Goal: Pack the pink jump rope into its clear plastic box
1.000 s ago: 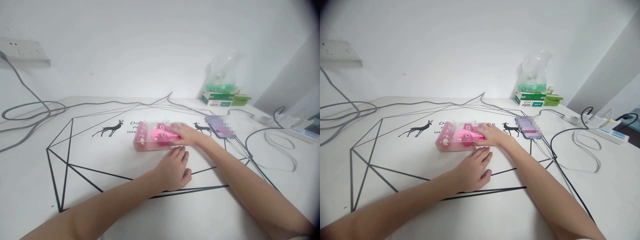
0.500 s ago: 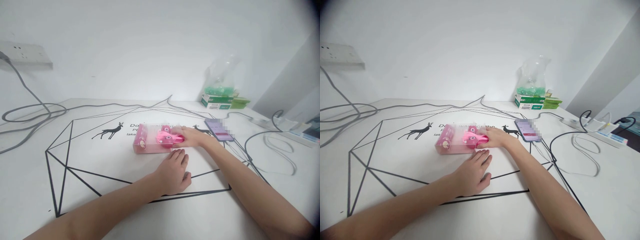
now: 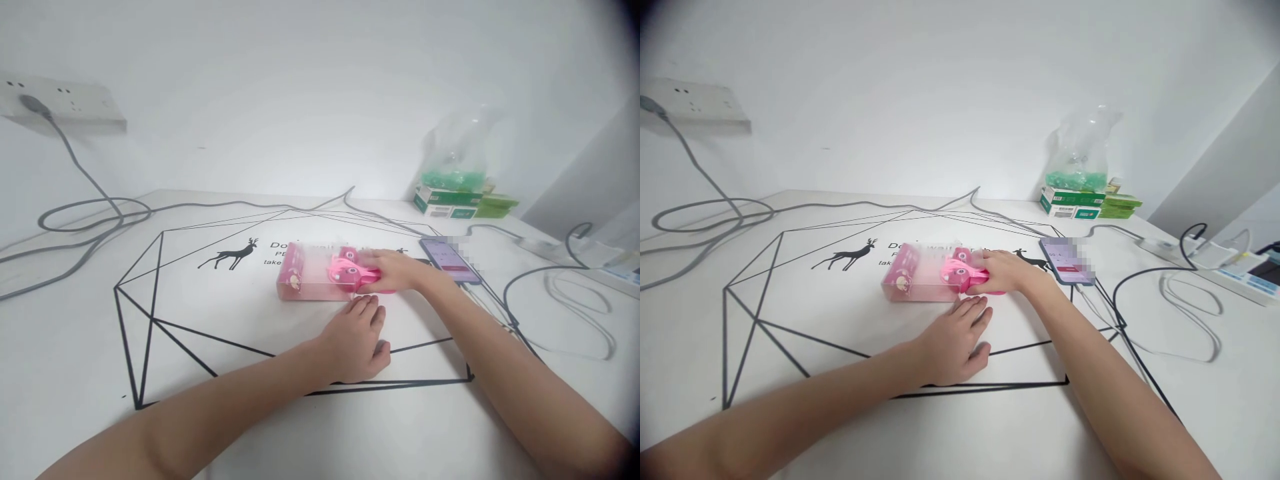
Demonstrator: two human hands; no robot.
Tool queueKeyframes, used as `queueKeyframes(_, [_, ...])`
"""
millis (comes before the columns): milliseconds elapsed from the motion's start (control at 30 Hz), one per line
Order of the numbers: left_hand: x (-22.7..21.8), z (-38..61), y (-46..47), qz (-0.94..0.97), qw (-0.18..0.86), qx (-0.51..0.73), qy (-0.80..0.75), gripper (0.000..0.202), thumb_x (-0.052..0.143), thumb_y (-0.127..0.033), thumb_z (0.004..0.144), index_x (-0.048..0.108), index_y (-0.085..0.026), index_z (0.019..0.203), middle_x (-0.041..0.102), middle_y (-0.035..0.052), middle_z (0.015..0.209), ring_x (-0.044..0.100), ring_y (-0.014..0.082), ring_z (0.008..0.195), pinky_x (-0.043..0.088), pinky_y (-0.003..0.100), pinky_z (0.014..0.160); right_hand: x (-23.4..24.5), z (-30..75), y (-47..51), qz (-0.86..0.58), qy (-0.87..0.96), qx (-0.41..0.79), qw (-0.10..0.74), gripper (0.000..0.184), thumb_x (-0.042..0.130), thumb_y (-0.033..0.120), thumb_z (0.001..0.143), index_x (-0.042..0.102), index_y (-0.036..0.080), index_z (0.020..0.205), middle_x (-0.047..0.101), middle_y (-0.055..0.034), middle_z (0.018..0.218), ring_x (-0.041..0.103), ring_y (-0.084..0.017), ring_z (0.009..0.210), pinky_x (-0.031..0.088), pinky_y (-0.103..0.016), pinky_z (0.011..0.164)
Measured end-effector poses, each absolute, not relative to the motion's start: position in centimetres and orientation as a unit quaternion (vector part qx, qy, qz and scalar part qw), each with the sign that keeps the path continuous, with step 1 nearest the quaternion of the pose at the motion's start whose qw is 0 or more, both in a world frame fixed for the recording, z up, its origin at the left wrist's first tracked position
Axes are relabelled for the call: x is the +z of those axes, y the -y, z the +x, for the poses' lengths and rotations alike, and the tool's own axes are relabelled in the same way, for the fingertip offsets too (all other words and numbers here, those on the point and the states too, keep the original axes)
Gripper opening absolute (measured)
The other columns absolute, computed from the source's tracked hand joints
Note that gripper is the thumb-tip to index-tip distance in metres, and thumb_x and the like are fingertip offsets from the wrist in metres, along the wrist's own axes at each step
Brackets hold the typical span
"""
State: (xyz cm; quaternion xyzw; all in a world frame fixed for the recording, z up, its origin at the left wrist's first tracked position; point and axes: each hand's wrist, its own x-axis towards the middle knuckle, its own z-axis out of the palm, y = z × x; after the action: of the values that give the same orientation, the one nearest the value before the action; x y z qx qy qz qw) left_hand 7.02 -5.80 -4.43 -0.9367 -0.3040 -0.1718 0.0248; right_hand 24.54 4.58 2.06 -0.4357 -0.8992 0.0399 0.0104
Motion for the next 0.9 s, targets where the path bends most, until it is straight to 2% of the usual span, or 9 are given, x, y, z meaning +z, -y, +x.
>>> queueKeyframes(167, [-4.4,7.0,5.8,-0.937,0.019,-0.171,0.304,0.056,0.044,-0.034,0.09,0.05,0.002,0.133,0.051,0.0263,0.138,0.046,0.0361,0.131,0.034,0.046,0.112,1.8,24.2,-4.6,-0.434,0.9,0.038,0.004,0.044,0.062,0.057,0.077,0.066,0.023,0.105,0.063,-0.0092,0.105,0.061,-0.029,0.097,0.046,-0.036,0.078])
queueKeyframes(300, [-4.2,7.0,5.8,-0.937,0.02,-0.174,0.304,0.055,0.043,-0.034,0.09,0.05,0.001,0.132,0.051,0.0263,0.138,0.047,0.0362,0.131,0.036,0.047,0.111,1.8,24.5,-4.6,-0.465,0.885,0.031,-0.011,0.047,0.062,0.059,0.074,0.065,0.021,0.102,0.06,-0.011,0.104,0.062,-0.03,0.093,0.047,-0.036,0.072])
queueKeyframes(533, [-4.1,6.9,5.9,-0.936,0.016,-0.173,0.307,0.055,0.044,-0.035,0.091,0.05,0.0,0.133,0.051,0.0247,0.139,0.048,0.0357,0.13,0.037,0.047,0.11,1.8,25.0,-4.6,-0.495,0.868,0.021,-0.036,0.062,0.063,0.059,0.069,0.057,0.022,0.118,0.06,-0.0114,0.107,0.066,-0.031,0.085,0.048,-0.037,0.066])
queueKeyframes(667, [-4.3,6.9,5.9,-0.934,0.009,-0.179,0.31,0.054,0.044,-0.034,0.091,0.049,-0.001,0.133,0.05,0.0253,0.14,0.046,0.0354,0.132,0.037,0.049,0.11,2.2,25.3,-4.4,-0.518,0.854,0.029,-0.03,0.08,0.062,0.063,0.069,0.043,0.028,0.138,0.059,-0.0115,0.116,0.066,-0.033,0.088,0.048,-0.039,0.069])
queueKeyframes(900, [-4.4,6.7,6.0,-0.934,0.022,-0.194,0.299,0.049,0.045,-0.03,0.091,0.049,-0.007,0.134,0.047,0.0218,0.144,0.042,0.0338,0.136,0.039,0.05,0.109,3.9,26.1,-4.2,-0.552,0.833,-0.007,-0.031,0.081,0.061,0.068,0.068,0.045,0.028,0.137,0.058,-0.0136,0.12,0.067,-0.036,0.09,0.047,-0.041,0.071])
